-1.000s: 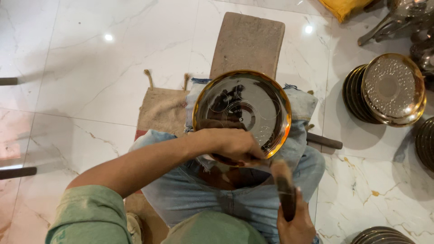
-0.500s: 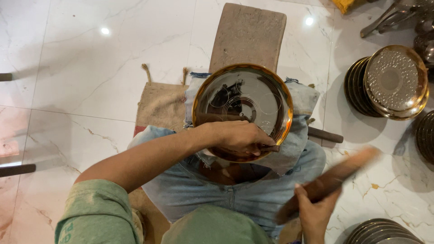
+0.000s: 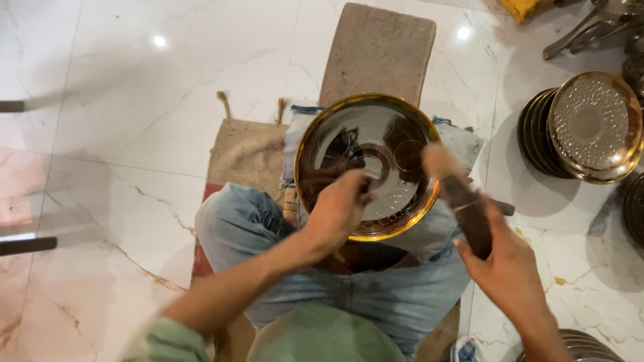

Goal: The person sits cross-legged on the floor with a brass plate resting on a cushioned support on their lap. They hold a punch against the plate's surface with one hand and repeatedly strike it with a wooden mallet held in the other hand, working around the plate to emboss decorative patterns, repositioning the punch between strikes.

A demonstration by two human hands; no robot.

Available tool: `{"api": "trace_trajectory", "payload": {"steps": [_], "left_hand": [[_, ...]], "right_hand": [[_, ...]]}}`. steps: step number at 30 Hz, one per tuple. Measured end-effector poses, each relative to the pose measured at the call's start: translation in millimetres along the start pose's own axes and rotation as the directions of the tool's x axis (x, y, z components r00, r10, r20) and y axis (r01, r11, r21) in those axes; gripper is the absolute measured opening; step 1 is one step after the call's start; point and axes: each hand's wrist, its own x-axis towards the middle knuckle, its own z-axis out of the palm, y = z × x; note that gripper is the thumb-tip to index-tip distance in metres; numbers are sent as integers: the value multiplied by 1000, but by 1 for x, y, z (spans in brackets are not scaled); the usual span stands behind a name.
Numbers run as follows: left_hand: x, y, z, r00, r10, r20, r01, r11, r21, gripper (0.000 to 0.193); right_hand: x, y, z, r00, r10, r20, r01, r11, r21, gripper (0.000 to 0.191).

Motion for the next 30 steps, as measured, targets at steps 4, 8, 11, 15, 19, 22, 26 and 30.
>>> {"api": "trace_trajectory", "payload": {"steps": [4, 8, 11, 15, 19, 22, 26, 30], "left_hand": [[-30, 11, 21, 905, -244, -349, 255, 967, -15, 35], [-35, 8, 35, 857, -202, -474, 233, 973, 5, 35], [-34, 6, 36, 850, -55, -524, 157, 976, 151, 38], [-31, 7, 33, 860, -244, -448, 301, 952, 59, 31], [-30, 12, 31, 879, -269, -395, 311, 949, 46, 31], [-26, 11, 26, 902, -316, -295, 326, 945, -15, 34], [-13, 7, 15, 979, 77, -190, -56, 992, 112, 41], [3, 5, 1, 993, -24, 113, 17, 998, 67, 40]], "right_hand": [[20, -33, -29, 943, -333, 22, 321, 885, -338, 97], [41, -77, -49, 877, -423, 228, 470, 655, -592, 94], [51, -112, -64, 823, -526, 215, 528, 568, -632, 89], [65, -138, -89, 816, -574, 70, 578, 809, -106, 88], [69, -130, -99, 753, -515, 409, 656, 537, -530, 90], [71, -114, -88, 823, -431, 370, 527, 822, -214, 92], [63, -69, -77, 893, -262, 366, 411, 805, -428, 83], [47, -19, -55, 952, -241, 191, 275, 944, -180, 87]]}}
